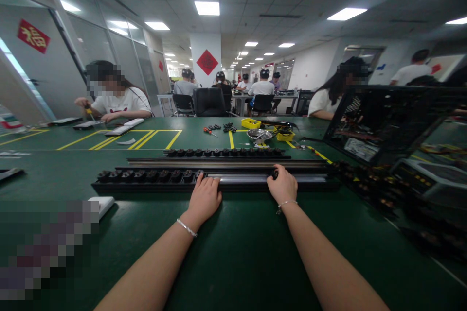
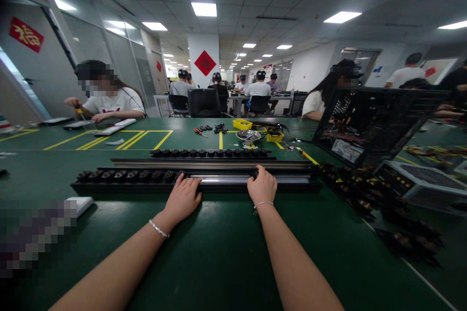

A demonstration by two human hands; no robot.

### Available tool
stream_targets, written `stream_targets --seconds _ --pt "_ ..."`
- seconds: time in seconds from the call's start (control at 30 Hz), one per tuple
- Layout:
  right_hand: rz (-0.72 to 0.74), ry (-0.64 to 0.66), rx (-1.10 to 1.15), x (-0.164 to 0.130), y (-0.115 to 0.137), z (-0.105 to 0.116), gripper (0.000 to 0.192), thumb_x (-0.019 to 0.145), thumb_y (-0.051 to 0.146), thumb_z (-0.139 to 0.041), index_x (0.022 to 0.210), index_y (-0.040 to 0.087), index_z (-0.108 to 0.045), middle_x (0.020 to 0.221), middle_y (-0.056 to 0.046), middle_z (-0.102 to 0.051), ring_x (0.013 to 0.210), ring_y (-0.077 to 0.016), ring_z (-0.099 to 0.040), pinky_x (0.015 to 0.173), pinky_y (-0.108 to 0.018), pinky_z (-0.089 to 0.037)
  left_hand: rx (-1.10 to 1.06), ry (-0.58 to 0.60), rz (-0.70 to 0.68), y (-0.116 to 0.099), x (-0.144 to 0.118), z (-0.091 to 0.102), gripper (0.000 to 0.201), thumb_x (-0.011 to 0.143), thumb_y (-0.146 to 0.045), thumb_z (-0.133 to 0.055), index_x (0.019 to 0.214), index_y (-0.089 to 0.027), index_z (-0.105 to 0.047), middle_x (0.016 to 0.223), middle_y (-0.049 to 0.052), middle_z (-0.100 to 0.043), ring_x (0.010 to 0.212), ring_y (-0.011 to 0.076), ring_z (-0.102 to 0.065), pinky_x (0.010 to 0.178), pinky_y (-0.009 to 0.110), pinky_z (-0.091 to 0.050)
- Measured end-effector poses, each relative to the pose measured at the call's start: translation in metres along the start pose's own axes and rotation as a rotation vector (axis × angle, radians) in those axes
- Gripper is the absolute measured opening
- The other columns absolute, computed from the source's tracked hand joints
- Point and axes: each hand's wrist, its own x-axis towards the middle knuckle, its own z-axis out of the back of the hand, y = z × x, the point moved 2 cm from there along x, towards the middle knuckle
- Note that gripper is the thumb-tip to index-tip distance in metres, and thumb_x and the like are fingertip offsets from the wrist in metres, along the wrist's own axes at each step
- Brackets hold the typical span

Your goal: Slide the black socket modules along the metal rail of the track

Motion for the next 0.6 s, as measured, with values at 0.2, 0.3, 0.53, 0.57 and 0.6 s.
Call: stream_targets --seconds 0.2,0.3,0.53,0.57,0.6 --pt "0.0 0.009 -0.001 0.0008 -0.0003 0.0007 0.042 0.075 0.02 -0.049 0.117 0.018 -0.054 0.102 -0.009 -0.065 0.101 -0.0232 -0.056 0.091 -0.034 -0.035 -0.009 0.004 0.002 -0.0005 -0.0001 0.0005 0.034 0.082 -0.022 -0.049 0.114 -0.014 -0.057 0.102 0.01 -0.066 0.103 0.0234 -0.058 0.113 0.044 -0.021" --pt "-0.006 0.003 0.0 0.0016 -0.0019 0.0016 0.042 0.075 0.019 -0.049 0.117 0.018 -0.054 0.102 -0.009 -0.065 0.1 -0.0227 -0.056 0.091 -0.035 -0.036 -0.017 0.004 0.005 -0.0006 0.0002 0.0005 0.034 0.082 -0.022 -0.05 0.114 -0.016 -0.057 0.103 0.01 -0.066 0.103 0.0238 -0.058 0.112 0.045 -0.021" --pt "-0.025 0.008 -0.02 0.0037 -0.0069 0.0037 0.041 0.076 0.02 -0.05 0.116 0.017 -0.054 0.102 -0.009 -0.064 0.1 -0.0228 -0.057 0.092 -0.035 -0.036 -0.013 -0.006 -0.003 -0.0002 0.0004 0.0009 0.033 0.081 -0.021 -0.049 0.113 -0.015 -0.058 0.103 0.01 -0.066 0.103 0.0242 -0.058 0.112 0.045 -0.022" --pt "-0.025 0.01 -0.021 0.0038 -0.0071 0.0037 0.041 0.076 0.02 -0.049 0.116 0.017 -0.055 0.103 -0.009 -0.064 0.1 -0.0231 -0.057 0.092 -0.035 -0.036 -0.011 -0.005 -0.003 -0.0002 0.0004 0.0011 0.034 0.081 -0.021 -0.049 0.113 -0.015 -0.058 0.103 0.01 -0.066 0.103 0.0241 -0.058 0.112 0.045 -0.021" --pt "-0.024 0.011 -0.021 0.0038 -0.0071 0.0037 0.041 0.076 0.02 -0.049 0.116 0.017 -0.055 0.103 -0.009 -0.065 0.1 -0.0233 -0.057 0.092 -0.035 -0.036 -0.01 -0.003 -0.003 -0.0002 0.0003 0.0012 0.033 0.081 -0.021 -0.049 0.113 -0.015 -0.058 0.103 0.01 -0.066 0.103 0.0241 -0.058 0.112 0.045 -0.021"
